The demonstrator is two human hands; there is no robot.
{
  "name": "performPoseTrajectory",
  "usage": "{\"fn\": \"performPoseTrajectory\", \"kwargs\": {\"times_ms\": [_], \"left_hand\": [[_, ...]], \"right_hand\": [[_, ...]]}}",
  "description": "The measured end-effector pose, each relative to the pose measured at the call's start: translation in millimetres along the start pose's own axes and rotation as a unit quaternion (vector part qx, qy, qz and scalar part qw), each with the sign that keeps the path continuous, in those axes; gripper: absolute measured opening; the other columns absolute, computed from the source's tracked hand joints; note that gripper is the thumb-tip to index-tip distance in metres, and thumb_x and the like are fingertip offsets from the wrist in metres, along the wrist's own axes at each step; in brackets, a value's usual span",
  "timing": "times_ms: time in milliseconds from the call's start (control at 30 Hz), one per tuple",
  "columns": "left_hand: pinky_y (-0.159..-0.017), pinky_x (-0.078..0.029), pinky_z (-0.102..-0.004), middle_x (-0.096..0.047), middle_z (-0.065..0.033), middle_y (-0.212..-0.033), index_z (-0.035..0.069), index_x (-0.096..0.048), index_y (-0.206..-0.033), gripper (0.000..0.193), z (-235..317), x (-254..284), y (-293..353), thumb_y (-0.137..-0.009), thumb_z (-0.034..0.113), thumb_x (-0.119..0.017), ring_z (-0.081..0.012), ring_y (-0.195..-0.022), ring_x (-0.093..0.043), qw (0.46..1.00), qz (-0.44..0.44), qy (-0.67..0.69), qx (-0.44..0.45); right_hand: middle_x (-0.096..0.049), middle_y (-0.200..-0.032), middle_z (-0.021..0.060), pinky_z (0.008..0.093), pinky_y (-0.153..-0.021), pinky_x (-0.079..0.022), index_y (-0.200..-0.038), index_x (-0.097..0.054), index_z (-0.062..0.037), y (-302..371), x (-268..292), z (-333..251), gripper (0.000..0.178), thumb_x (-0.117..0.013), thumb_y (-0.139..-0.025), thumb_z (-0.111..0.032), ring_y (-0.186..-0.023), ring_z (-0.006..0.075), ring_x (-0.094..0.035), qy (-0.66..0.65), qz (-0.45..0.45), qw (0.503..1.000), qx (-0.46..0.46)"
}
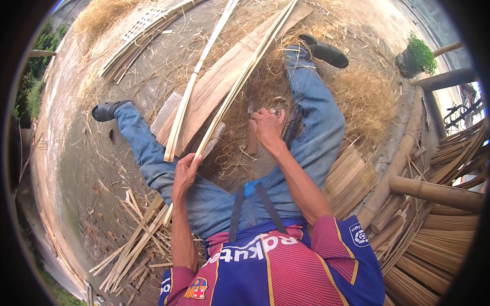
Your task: The person sits on the ground and uses a machete to split long bamboo strips into thinner slats. They repeatedly position the bamboo on a wooden block, strike it with the machete, and separate the resulting pieces by hand.
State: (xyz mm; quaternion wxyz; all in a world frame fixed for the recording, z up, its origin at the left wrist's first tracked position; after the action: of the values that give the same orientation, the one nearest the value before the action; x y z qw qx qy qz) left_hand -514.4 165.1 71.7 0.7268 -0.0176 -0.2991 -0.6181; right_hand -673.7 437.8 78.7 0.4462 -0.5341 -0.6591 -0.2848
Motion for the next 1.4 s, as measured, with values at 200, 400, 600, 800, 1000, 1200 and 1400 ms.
{"fn": "performPoseTrajectory", "kwargs": {"times_ms": [200,400,600,800,1000,1200,1400], "left_hand": [[-0.063,-0.045,-0.0358,-0.061,-0.0115,-0.069,0.003,-0.071,-0.105,0.037,29.5,8.2,13.2,-0.094,0.038,-0.067,-0.0216,-0.064,-0.059,0.995,0.057,-0.082,0.011],[-0.062,-0.045,-0.0349,-0.062,-0.0121,-0.07,0.002,-0.071,-0.106,0.037,29.6,14.0,21.1,-0.093,0.036,-0.069,-0.0204,-0.064,-0.058,0.995,0.057,-0.077,0.041],[-0.059,-0.041,-0.0289,-0.061,-0.0049,-0.069,-0.001,-0.07,-0.104,0.032,33.9,13.6,21.4,-0.094,0.03,-0.069,-0.0109,-0.063,-0.052,0.998,0.037,-0.038,0.046],[-0.059,-0.041,-0.03,-0.06,-0.0061,-0.068,-0.001,-0.07,-0.104,0.032,32.6,16.3,22.9,-0.093,0.03,-0.069,-0.0116,-0.062,-0.051,0.996,0.043,-0.06,0.04],[-0.063,-0.044,-0.0344,-0.062,-0.0099,-0.069,0.001,-0.07,-0.104,0.032,35.3,19.1,26.8,-0.092,0.031,-0.07,-0.019,-0.062,-0.055,0.994,0.073,-0.068,0.046],[-0.063,-0.044,-0.0341,-0.062,-0.0093,-0.069,0.001,-0.07,-0.102,0.032,39.0,18.7,27.7,-0.092,0.031,-0.07,-0.0184,-0.063,-0.055,0.994,0.066,-0.075,0.054],[-0.061,-0.042,-0.0305,-0.058,-0.0047,-0.067,0.001,-0.07,-0.102,0.032,41.0,19.4,28.2,-0.093,0.031,-0.069,-0.0122,-0.063,-0.05,0.994,0.052,-0.068,0.064]], "right_hand": [[-0.073,-0.084,0.0194,0.0488,-0.063,-0.053,-0.092,-0.075,-0.0068,-30.7,-98.7,22.3,0.027,-0.071,-0.085,-0.032,-0.078,0.0404,-0.07,-0.07,-0.127,0.986,-0.086],[-0.07,-0.084,0.0215,0.0486,-0.065,-0.051,-0.095,-0.073,-0.0065,-37.2,-133.6,23.6,0.026,-0.072,-0.082,-0.029,-0.079,0.0377,-0.069,0.013,-0.132,0.98,-0.149],[-0.067,-0.079,0.0142,0.0466,-0.068,-0.05,-0.093,-0.07,-0.0038,-25.1,-126.7,6.9,0.03,-0.073,-0.08,-0.031,-0.074,0.0312,-0.065,-0.251,-0.157,0.952,-0.078],[-0.065,-0.106,0.0196,0.0428,-0.09,-0.049,-0.096,-0.069,-0.0039,-34.0,-63.2,50.3,0.024,-0.07,-0.087,-0.026,-0.106,0.0328,-0.063,-0.308,-0.018,0.939,-0.15],[-0.072,-0.096,0.0164,0.0387,-0.068,-0.059,-0.11,-0.068,0.001,-27.8,-24.8,108.3,0.028,-0.065,-0.093,-0.021,-0.082,0.026,-0.073,-0.168,-0.158,0.951,-0.208],[-0.071,-0.091,0.0149,0.0304,-0.048,-0.06,-0.108,-0.064,0.0073,-43.6,-11.5,125.4,0.023,-0.057,-0.098,-0.013,-0.059,0.0198,-0.072,-0.43,0.121,0.833,-0.327],[-0.07,-0.097,0.0164,0.0302,-0.046,-0.059,-0.115,-0.061,0.0071,-79.5,-60.4,124.8,0.027,-0.058,-0.099,-0.014,-0.062,0.0218,-0.073,-0.45,0.098,0.829,-0.319]]}}
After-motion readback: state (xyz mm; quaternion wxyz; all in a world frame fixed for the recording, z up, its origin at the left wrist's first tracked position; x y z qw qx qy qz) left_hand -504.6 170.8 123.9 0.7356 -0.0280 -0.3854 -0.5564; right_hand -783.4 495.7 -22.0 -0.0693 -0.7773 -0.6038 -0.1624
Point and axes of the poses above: each hand's wrist, its own y-axis away from the middle knuckle, its own x-axis out of the back of the hand, z = x × y, the point moved 9 cm from there along -y, towards the middle knuckle
